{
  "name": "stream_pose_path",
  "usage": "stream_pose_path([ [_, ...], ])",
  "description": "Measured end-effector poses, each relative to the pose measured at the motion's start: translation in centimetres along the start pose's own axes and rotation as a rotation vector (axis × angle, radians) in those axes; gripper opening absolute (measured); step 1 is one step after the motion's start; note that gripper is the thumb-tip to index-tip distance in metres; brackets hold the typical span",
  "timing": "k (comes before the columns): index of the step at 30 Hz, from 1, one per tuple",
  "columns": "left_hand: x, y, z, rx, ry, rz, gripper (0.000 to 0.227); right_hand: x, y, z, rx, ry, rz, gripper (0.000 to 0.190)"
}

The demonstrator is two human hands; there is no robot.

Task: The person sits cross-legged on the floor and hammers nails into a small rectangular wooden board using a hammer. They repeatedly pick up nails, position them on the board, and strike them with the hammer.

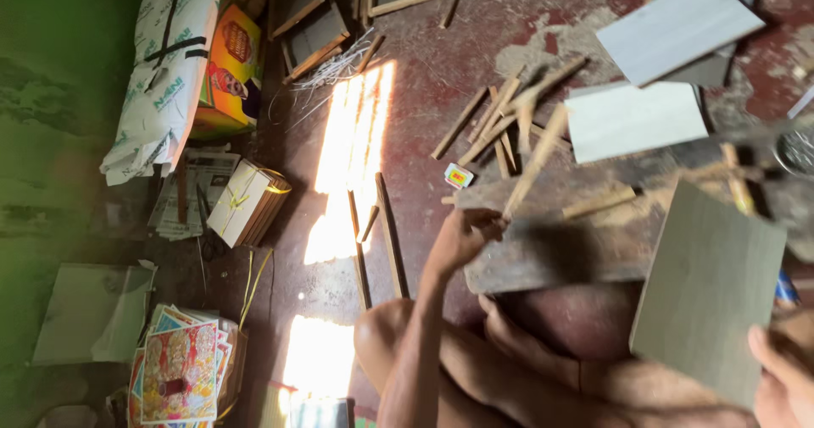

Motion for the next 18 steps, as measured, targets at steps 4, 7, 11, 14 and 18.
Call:
stream_pose_path([
  [4, 4.5, -5.1, 2.3, -0.036, 0.058, 0.124, 0.024, -0.2, -2.5, -1.2, 0.034, 0.144, -0.031, 0.026],
  [7, 7.6, -7.1, 4.1, 0.048, 0.143, 0.191, 0.025, -0.9, -5.1, -2.5, 0.068, 0.185, -0.021, 0.013],
  [11, 11.3, -8.7, 5.1, 0.178, 0.486, 0.273, 0.018, -2.0, -7.0, -2.8, -0.013, 0.214, -0.051, 0.003],
  [14, 12.0, -7.9, 4.4, 0.266, 0.633, 0.328, 0.018, -2.8, -8.6, -2.6, -0.052, 0.178, -0.027, 0.003],
  [18, 12.1, -7.0, 2.3, 0.209, 0.564, 0.338, 0.025, -2.5, -10.7, -2.8, -0.033, 0.182, -0.007, 0.013],
])
Point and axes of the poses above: each hand's wrist, its own y-axis towards the middle knuckle, its own x-axis out of the palm, z = x × y, the point moved 3 cm from there along y, towards the middle knuckle, and after that the axes turned 9 degrees about y, right-handed, at the moved point
